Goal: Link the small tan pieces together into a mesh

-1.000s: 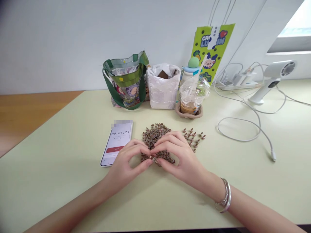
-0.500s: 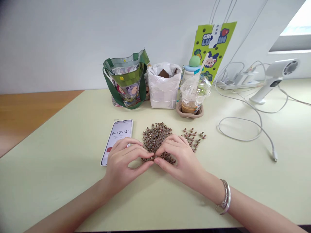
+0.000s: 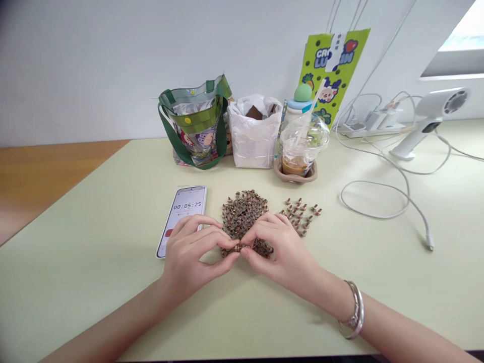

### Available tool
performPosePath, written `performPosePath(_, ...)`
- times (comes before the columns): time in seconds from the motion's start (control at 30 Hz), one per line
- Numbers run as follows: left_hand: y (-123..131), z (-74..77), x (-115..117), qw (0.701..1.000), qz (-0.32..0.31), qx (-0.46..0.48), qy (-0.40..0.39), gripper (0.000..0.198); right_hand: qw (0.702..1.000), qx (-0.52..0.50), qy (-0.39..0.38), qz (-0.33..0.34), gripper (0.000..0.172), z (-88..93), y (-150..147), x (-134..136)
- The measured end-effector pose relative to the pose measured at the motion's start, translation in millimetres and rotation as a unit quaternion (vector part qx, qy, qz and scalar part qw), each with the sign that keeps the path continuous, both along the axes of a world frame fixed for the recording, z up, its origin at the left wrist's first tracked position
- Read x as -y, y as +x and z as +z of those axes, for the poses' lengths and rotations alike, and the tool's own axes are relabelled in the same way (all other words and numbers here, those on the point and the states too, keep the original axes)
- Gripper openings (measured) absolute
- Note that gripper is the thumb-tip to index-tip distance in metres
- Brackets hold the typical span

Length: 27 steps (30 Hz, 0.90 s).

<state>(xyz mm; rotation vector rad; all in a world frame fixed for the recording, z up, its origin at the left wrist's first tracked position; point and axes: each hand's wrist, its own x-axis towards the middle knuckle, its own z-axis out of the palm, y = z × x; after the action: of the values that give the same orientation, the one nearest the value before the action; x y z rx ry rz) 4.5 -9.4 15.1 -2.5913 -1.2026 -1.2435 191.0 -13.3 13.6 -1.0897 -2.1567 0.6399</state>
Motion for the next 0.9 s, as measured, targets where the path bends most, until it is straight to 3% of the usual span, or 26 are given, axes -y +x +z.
performPosePath(0.3, -0.4, 0.3, 0.9, 1.0, 0.0, -0.014, -0.004, 0.008, 1.0, 0.004, -0.008, 0.013, 0.007, 0.7, 1.2, -0.3)
performPosePath(0.5, -1.9, -2.2, 0.2, 1.0, 0.001, -0.019, -0.009, 0.007, 1.0, 0.012, 0.025, -0.004, 0.004, -2.8, 1.8, -1.8)
performPosePath(0.9, -1.4, -0.4, -0.7, 0.999, 0.015, -0.036, -0.037, 0.007, 0.979, 0.056, 0.189, -0.047, 0.004, -8.5, 0.3, 0.8)
